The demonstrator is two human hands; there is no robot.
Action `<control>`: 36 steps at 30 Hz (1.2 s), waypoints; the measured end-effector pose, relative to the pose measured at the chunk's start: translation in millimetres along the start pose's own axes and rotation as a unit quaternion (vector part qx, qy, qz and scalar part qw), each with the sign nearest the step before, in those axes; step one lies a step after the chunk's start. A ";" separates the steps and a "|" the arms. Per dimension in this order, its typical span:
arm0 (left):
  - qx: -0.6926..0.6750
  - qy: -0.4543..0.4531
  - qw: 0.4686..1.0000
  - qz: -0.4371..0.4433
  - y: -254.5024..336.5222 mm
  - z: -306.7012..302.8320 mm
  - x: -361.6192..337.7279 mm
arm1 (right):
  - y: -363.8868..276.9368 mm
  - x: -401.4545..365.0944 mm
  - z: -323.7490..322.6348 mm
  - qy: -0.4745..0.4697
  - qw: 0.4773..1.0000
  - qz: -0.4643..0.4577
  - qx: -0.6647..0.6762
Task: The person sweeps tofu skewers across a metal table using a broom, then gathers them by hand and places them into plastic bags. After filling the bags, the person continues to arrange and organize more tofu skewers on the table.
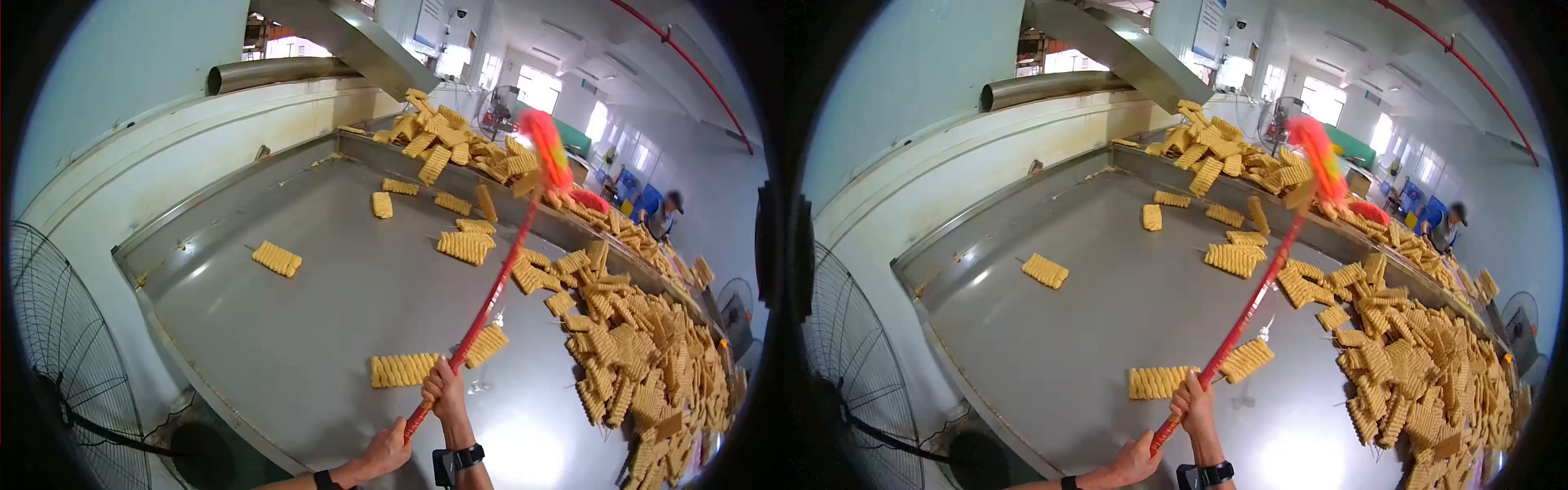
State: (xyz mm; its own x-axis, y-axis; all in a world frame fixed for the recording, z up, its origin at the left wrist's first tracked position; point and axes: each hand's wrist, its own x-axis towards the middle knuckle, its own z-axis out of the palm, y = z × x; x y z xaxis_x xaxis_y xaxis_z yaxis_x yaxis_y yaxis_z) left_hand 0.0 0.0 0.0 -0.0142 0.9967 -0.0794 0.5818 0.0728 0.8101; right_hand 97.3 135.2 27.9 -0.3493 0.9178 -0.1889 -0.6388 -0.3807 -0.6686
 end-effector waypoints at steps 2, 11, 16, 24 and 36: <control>-0.056 0.033 0.998 -0.009 1.3 -7.9 3.8 | -0.9 9.2 24.9 0.021 0.997 0.024 -0.067; -0.296 0.124 0.947 -0.006 -22.3 35.3 109.5 | -6.1 118.8 47.0 -0.029 0.965 0.090 -0.245; -0.405 0.027 0.906 -0.123 -3.5 20.4 131.5 | 3.1 151.6 20.3 -0.018 0.964 0.127 -0.232; -0.082 -0.125 0.984 -0.101 23.6 46.3 75.3 | -21.5 59.0 -56.0 0.105 0.987 0.053 -0.113; -0.094 -0.177 0.980 0.006 7.5 -23.0 -43.5 | -85.1 4.7 -89.1 0.208 0.967 -0.138 -0.053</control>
State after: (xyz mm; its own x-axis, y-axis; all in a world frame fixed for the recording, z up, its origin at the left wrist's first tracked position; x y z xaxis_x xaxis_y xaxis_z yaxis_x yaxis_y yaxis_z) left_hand -13.7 -42.0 22.9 0.2943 0.9253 -0.2392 0.4191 0.0999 0.9024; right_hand 211.1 181.9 19.8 0.1435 0.9573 -0.2511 -0.5866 -0.1221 -0.8006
